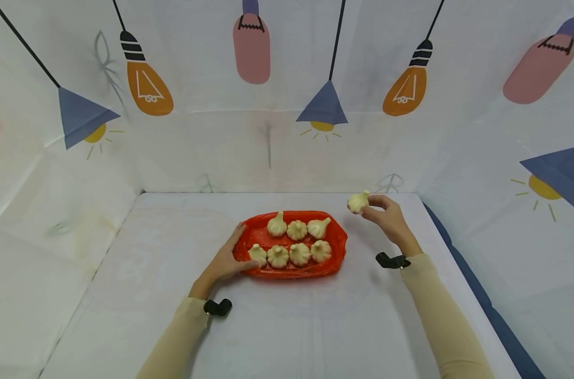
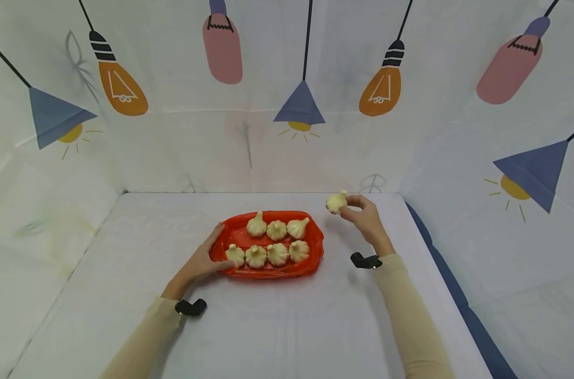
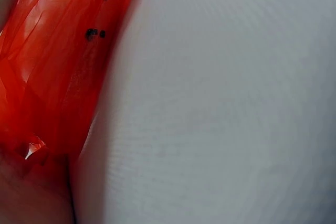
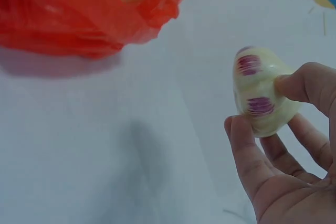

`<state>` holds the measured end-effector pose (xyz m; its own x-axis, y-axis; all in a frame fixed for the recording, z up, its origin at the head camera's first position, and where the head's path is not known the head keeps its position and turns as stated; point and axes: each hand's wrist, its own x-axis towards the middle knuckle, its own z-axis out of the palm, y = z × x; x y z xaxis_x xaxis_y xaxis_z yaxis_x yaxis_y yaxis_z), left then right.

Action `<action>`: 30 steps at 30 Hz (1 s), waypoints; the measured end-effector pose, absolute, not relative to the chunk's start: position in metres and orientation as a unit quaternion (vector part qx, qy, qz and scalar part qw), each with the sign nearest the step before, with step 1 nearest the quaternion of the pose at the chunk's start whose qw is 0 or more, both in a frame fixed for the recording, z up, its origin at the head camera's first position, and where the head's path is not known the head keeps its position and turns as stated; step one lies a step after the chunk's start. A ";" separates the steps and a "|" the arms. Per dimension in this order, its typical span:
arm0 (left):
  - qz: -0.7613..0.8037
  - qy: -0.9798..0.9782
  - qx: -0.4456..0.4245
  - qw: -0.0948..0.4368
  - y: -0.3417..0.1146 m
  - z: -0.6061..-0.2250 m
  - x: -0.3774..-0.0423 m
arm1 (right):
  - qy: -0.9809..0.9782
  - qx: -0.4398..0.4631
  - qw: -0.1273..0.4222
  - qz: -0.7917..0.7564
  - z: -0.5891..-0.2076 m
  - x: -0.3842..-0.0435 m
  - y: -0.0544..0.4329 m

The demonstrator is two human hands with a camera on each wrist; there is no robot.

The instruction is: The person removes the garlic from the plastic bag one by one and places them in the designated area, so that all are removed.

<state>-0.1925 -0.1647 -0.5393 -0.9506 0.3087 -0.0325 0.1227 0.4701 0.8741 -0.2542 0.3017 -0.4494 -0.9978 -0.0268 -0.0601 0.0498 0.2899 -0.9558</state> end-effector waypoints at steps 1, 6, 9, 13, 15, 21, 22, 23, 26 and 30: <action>0.498 0.853 0.127 0.094 -0.165 -0.539 -0.192 | 0.802 0.010 0.034 -0.597 -0.451 -0.253 0.304; 0.505 0.849 0.127 0.088 -0.165 -0.538 -0.193 | 0.808 0.010 0.033 -0.588 -0.462 -0.248 0.313; 0.510 0.846 0.133 0.084 -0.164 -0.539 -0.195 | 0.808 0.015 0.025 -0.588 -0.470 -0.244 0.319; 0.513 0.843 0.134 0.084 -0.163 -0.540 -0.195 | 0.813 0.021 0.025 -0.581 -0.481 -0.242 0.325; 0.513 0.844 0.133 0.085 -0.164 -0.540 -0.195 | 0.819 0.025 0.030 -0.573 -0.486 -0.240 0.326; 0.514 0.843 0.130 0.090 -0.165 -0.542 -0.192 | 0.846 0.041 0.049 -0.529 -0.499 -0.236 0.325; 0.514 0.843 0.129 0.090 -0.165 -0.541 -0.191 | 0.848 0.043 0.050 -0.525 -0.501 -0.236 0.324; 0.514 0.843 0.128 0.090 -0.165 -0.541 -0.191 | 0.849 0.043 0.049 -0.524 -0.502 -0.236 0.324; 0.512 0.844 0.127 0.091 -0.165 -0.541 -0.191 | 0.853 0.033 0.038 -0.520 -0.505 -0.235 0.323; 0.512 0.845 0.126 0.090 -0.165 -0.542 -0.191 | 0.857 0.018 0.025 -0.514 -0.507 -0.236 0.322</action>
<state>-0.1914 -0.1654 -0.5417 -0.9520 0.3054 -0.0218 0.1218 0.4430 0.8882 -0.2358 0.3223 -0.5068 -0.9981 0.0048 -0.0606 0.0557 0.4706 -0.8806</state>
